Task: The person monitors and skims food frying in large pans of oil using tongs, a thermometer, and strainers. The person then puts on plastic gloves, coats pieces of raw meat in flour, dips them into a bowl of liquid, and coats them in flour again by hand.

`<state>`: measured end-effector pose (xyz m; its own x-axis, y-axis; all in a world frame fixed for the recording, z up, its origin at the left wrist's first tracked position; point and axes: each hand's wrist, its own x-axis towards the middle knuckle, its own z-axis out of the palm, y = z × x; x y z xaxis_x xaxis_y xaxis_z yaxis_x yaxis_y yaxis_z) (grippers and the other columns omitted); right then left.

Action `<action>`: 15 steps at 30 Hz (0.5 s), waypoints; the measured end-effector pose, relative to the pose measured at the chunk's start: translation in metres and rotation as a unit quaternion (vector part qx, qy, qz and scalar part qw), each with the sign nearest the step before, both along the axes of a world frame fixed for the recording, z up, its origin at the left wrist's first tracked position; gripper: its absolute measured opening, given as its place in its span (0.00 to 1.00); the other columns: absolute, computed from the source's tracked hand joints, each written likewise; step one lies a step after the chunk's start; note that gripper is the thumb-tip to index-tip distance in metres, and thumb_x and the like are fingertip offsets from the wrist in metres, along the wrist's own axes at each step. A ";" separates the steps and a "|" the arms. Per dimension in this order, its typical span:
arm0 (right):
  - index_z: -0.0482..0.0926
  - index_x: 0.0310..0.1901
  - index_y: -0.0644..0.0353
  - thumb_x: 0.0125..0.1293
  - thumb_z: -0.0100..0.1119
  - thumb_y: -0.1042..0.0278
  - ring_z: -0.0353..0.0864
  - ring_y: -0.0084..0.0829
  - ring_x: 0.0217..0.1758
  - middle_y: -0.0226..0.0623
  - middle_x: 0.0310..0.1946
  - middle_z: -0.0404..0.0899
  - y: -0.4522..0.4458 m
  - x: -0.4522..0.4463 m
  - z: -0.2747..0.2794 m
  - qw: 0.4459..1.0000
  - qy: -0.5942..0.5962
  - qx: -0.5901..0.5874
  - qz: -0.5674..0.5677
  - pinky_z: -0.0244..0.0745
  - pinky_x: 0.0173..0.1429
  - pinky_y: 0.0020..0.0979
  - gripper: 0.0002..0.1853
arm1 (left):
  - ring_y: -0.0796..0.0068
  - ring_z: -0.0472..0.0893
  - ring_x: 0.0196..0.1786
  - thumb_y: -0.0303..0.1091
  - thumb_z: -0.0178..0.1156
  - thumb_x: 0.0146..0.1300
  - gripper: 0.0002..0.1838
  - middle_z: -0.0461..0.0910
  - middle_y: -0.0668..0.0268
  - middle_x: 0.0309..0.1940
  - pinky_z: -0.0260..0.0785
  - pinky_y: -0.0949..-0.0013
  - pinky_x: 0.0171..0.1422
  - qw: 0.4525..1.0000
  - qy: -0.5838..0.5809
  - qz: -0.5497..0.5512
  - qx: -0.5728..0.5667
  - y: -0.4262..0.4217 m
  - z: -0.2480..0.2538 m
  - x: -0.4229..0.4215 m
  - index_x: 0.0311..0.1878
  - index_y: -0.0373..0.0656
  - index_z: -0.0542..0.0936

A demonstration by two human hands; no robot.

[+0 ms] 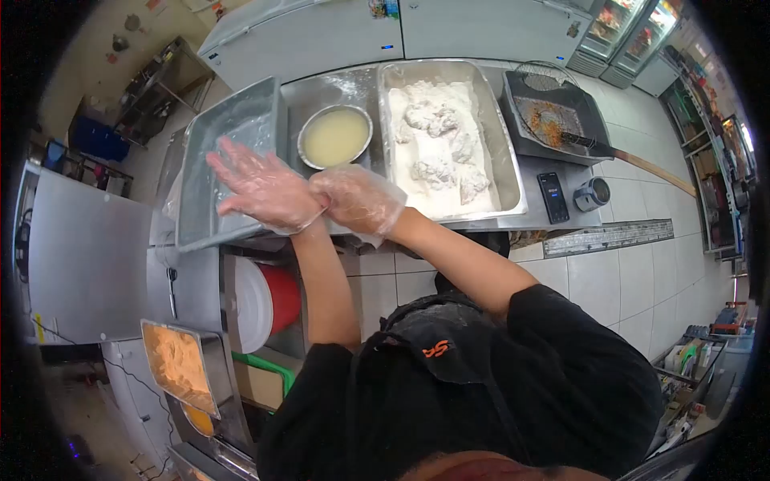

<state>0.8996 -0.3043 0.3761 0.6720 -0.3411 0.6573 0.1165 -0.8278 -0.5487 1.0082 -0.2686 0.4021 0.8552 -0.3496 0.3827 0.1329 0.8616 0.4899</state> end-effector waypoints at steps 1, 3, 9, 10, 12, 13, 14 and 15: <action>0.70 0.29 0.57 0.54 0.55 0.73 0.73 0.48 0.29 0.43 0.23 0.72 -0.014 -0.002 0.000 0.998 0.010 0.049 0.034 0.67 0.34 0.42 0.04 | 0.62 0.46 0.74 0.67 0.34 0.65 0.38 0.54 0.61 0.70 0.25 0.43 0.73 0.998 -0.056 0.025 0.007 -0.017 0.007 0.002 0.72 0.54 0.51; 0.68 0.28 0.59 0.53 0.54 0.74 0.73 0.48 0.28 0.46 0.21 0.70 -0.036 -0.007 -0.019 0.998 0.001 0.049 0.027 0.65 0.33 0.42 0.04 | 0.60 0.50 0.73 0.67 0.34 0.64 0.38 0.59 0.60 0.68 0.26 0.42 0.73 0.992 -0.119 0.047 0.014 -0.054 0.011 -0.005 0.71 0.55 0.52; 0.72 0.34 0.59 0.61 0.56 0.63 0.75 0.33 0.34 0.36 0.28 0.73 -0.149 -0.084 -0.080 0.942 0.062 0.317 0.094 0.70 0.41 0.34 0.09 | 0.67 0.71 0.58 0.46 0.53 0.64 0.29 0.70 0.60 0.57 0.66 0.61 0.60 0.931 -0.233 0.031 0.280 -0.171 -0.055 -0.057 0.65 0.40 0.63; 0.73 0.36 0.59 0.62 0.57 0.60 0.75 0.31 0.37 0.35 0.30 0.74 -0.172 -0.103 -0.088 0.947 0.089 0.310 0.012 0.71 0.45 0.33 0.10 | 0.64 0.68 0.62 0.43 0.57 0.61 0.33 0.67 0.56 0.61 0.62 0.62 0.64 0.905 -0.260 -0.027 0.337 -0.200 -0.116 -0.042 0.65 0.38 0.62; 0.74 0.47 0.59 0.63 0.55 0.53 0.76 0.39 0.48 0.44 0.45 0.77 -0.229 -0.120 -0.144 0.864 0.103 0.435 -0.229 0.70 0.54 0.34 0.19 | 0.57 0.62 0.68 0.47 0.63 0.54 0.42 0.62 0.51 0.65 0.55 0.62 0.70 0.765 -0.376 -0.081 0.517 -0.238 -0.191 -0.035 0.67 0.35 0.59; 0.72 0.51 0.61 0.63 0.53 0.48 0.75 0.42 0.53 0.48 0.50 0.75 -0.259 -0.126 -0.160 0.835 0.146 0.423 -0.319 0.68 0.57 0.36 0.24 | 0.54 0.59 0.70 0.53 0.65 0.51 0.47 0.61 0.50 0.66 0.53 0.60 0.72 0.636 -0.446 -0.080 0.625 -0.246 -0.204 -0.044 0.68 0.36 0.58; 0.71 0.55 0.62 0.63 0.51 0.44 0.73 0.45 0.58 0.52 0.54 0.73 -0.285 -0.125 -0.184 0.798 0.190 0.405 -0.405 0.67 0.60 0.37 0.29 | 0.54 0.59 0.70 0.53 0.65 0.51 0.47 0.61 0.50 0.66 0.53 0.60 0.72 0.633 -0.440 -0.082 0.631 -0.255 -0.236 -0.049 0.68 0.36 0.58; 0.71 0.55 0.62 0.63 0.51 0.44 0.73 0.45 0.58 0.52 0.54 0.73 -0.303 -0.117 -0.211 0.796 0.195 0.407 -0.402 0.67 0.60 0.37 0.29 | 0.52 0.58 0.70 0.60 0.64 0.47 0.52 0.60 0.48 0.66 0.51 0.59 0.72 0.527 -0.494 -0.016 0.691 -0.267 -0.279 -0.050 0.68 0.36 0.56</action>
